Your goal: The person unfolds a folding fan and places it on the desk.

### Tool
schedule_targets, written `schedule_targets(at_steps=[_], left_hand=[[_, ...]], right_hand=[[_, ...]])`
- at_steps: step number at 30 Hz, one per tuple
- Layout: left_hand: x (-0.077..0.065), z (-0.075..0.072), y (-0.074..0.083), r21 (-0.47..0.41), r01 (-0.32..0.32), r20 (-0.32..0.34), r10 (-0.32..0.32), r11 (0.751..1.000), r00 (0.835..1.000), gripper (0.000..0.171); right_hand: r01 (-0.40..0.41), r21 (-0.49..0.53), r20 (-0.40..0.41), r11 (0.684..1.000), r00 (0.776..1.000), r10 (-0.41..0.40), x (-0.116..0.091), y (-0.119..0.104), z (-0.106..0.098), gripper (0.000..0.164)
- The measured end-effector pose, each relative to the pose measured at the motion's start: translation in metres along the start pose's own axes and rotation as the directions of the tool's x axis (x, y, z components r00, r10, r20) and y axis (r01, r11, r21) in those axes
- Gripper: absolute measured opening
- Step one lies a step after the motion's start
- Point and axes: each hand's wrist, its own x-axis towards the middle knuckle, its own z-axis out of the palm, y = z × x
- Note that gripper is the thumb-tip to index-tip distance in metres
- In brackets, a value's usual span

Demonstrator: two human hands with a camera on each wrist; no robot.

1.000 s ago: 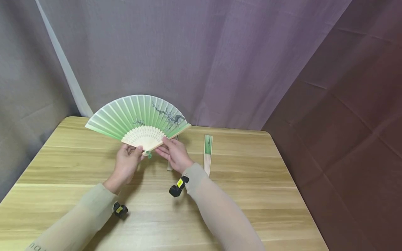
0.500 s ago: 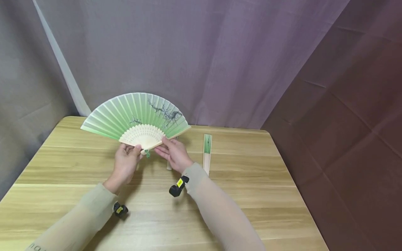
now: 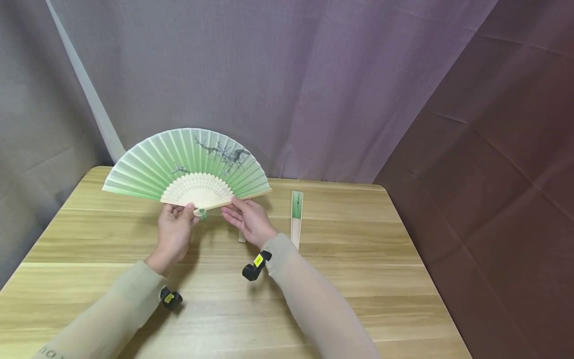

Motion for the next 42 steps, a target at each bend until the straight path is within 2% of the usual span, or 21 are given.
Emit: schedule_targets(at_steps=[8, 14, 22, 27, 32, 37, 42], left_hand=[[0.001, -0.003, 0.003, -0.061, 0.032, -0.094, -0.038, 0.998, 0.995, 0.018], [0.0, -0.007, 0.004, -0.082, 0.032, -0.162, -0.045, 0.996, 0.986, 0.017], [0.006, -0.023, 0.006, -0.117, 0.02, -0.14, -0.037, 0.993, 0.989, 0.017], [0.012, -0.045, 0.014, -0.151, 0.012, -0.144, -0.034, 0.988, 0.989, 0.016], [0.016, -0.079, 0.027, -0.174, 0.032, -0.155, -0.059, 0.984, 0.986, 0.015], [0.021, -0.114, 0.039, -0.168, 0.129, -0.147, -0.154, 0.977, 0.977, 0.014], [0.031, -0.139, 0.049, -0.142, 0.231, -0.128, -0.25, 0.962, 0.96, 0.01]], right_hand=[[-0.034, 0.051, 0.032, 0.998, 0.999, 0.033, 0.002, 0.004, 0.003, 0.018], [-0.058, 0.091, 0.059, 0.994, 0.997, 0.053, 0.0, 0.009, 0.01, 0.016], [-0.043, 0.08, 0.061, 0.996, 0.997, 0.038, 0.0, 0.013, 0.018, 0.008], [-0.033, 0.088, 0.028, 0.996, 0.999, 0.03, 0.003, 0.016, 0.019, 0.013], [-0.024, 0.058, -0.025, 0.998, 0.999, 0.025, 0.007, 0.02, 0.021, 0.019], [-0.036, -0.002, -0.065, 0.999, 0.997, 0.036, 0.012, 0.031, 0.034, 0.022], [-0.056, -0.006, -0.093, 0.998, 0.994, 0.056, 0.018, 0.048, 0.053, 0.025]])
